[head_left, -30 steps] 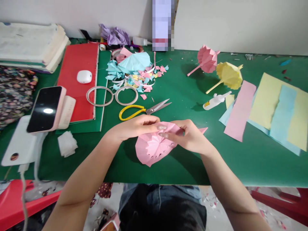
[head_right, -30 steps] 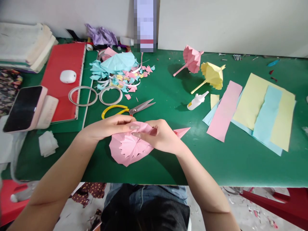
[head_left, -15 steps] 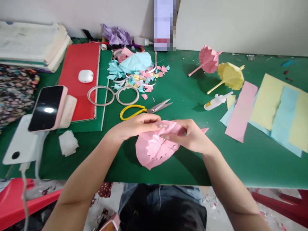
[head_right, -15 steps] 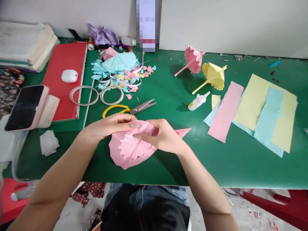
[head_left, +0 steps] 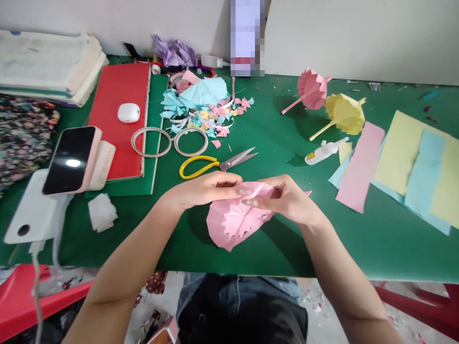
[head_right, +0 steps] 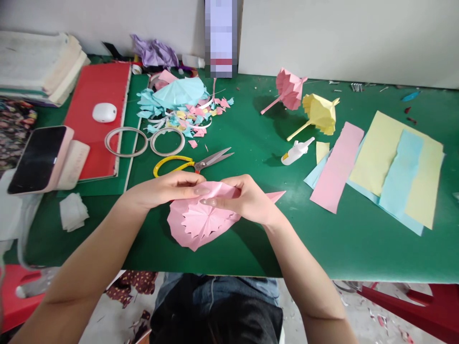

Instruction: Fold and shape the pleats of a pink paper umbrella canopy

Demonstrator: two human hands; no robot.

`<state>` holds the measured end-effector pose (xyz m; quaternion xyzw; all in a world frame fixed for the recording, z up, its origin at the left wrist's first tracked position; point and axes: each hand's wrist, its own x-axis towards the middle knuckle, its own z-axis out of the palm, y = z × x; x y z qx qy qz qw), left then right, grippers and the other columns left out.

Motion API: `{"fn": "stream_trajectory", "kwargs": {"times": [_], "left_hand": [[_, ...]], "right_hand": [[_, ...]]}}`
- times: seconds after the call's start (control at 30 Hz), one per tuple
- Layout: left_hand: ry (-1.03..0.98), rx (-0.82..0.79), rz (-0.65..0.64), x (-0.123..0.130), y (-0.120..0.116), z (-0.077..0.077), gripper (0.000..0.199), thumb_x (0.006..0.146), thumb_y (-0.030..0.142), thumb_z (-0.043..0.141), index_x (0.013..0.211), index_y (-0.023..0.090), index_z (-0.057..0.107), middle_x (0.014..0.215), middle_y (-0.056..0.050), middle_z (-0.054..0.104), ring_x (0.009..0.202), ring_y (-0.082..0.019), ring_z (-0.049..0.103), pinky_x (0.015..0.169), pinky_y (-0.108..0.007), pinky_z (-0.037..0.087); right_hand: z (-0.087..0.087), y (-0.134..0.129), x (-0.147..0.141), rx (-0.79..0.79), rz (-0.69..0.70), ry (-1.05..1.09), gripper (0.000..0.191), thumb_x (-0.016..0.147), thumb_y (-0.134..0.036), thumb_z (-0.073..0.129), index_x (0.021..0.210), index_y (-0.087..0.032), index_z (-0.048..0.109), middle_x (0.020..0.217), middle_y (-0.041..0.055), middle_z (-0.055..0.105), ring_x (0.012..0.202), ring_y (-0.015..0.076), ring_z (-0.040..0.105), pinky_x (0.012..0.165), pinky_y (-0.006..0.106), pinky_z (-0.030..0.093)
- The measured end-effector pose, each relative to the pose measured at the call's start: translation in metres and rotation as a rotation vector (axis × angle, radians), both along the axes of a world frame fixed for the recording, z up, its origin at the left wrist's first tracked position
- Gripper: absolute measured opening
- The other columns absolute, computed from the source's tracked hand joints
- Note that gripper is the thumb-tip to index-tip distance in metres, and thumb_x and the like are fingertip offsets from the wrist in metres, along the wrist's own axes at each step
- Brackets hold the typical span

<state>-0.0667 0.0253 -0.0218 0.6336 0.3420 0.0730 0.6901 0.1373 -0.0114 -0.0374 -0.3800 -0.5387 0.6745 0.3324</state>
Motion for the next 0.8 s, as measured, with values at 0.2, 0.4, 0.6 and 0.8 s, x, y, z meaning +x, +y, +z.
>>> {"fn": "stream_trajectory", "kwargs": {"times": [0.2,0.4,0.6,0.8], "left_hand": [[0.008,-0.007,0.004,0.0012,-0.0006,0.0004,0.029,0.085,0.041,0.053,0.070,0.017,0.047,0.066,0.004,0.031,0.058,-0.009,0.031,0.050,-0.023,0.022],[0.032,0.050,-0.031,-0.0004,0.0007,-0.0026,0.027,0.086,0.041,0.050,0.073,0.017,0.049,0.067,0.004,0.032,0.060,-0.010,0.032,0.052,-0.022,0.022],[0.049,0.109,-0.044,-0.0024,0.0021,-0.0058,0.026,0.084,0.039,0.052,0.073,0.016,0.050,0.067,0.004,0.033,0.060,-0.009,0.031,0.051,-0.021,0.021],[0.071,0.070,-0.026,-0.0011,0.0026,-0.0090,0.024,0.082,0.039,0.054,0.075,0.015,0.054,0.068,0.003,0.038,0.061,-0.010,0.035,0.051,-0.021,0.024]], "right_hand": [[0.0047,-0.0020,-0.0016,0.059,-0.026,-0.072,0.023,0.067,-0.026,0.078,0.087,-0.014,0.075,0.073,0.0033,0.070,0.068,0.0152,0.062,0.059,0.024,0.049],[0.0054,-0.0034,-0.0012,0.098,-0.035,-0.131,0.020,0.069,-0.027,0.076,0.080,-0.012,0.072,0.068,0.0021,0.064,0.059,0.0109,0.052,0.048,0.021,0.040],[0.0048,-0.0026,-0.0005,0.071,-0.031,-0.171,0.019,0.068,-0.026,0.076,0.077,-0.010,0.070,0.059,-0.0013,0.056,0.050,0.0062,0.040,0.041,0.018,0.030],[0.0018,-0.0023,-0.0022,0.071,-0.035,-0.207,0.017,0.069,-0.025,0.075,0.073,-0.010,0.068,0.059,-0.0009,0.055,0.053,0.0078,0.043,0.044,0.020,0.032]]}}
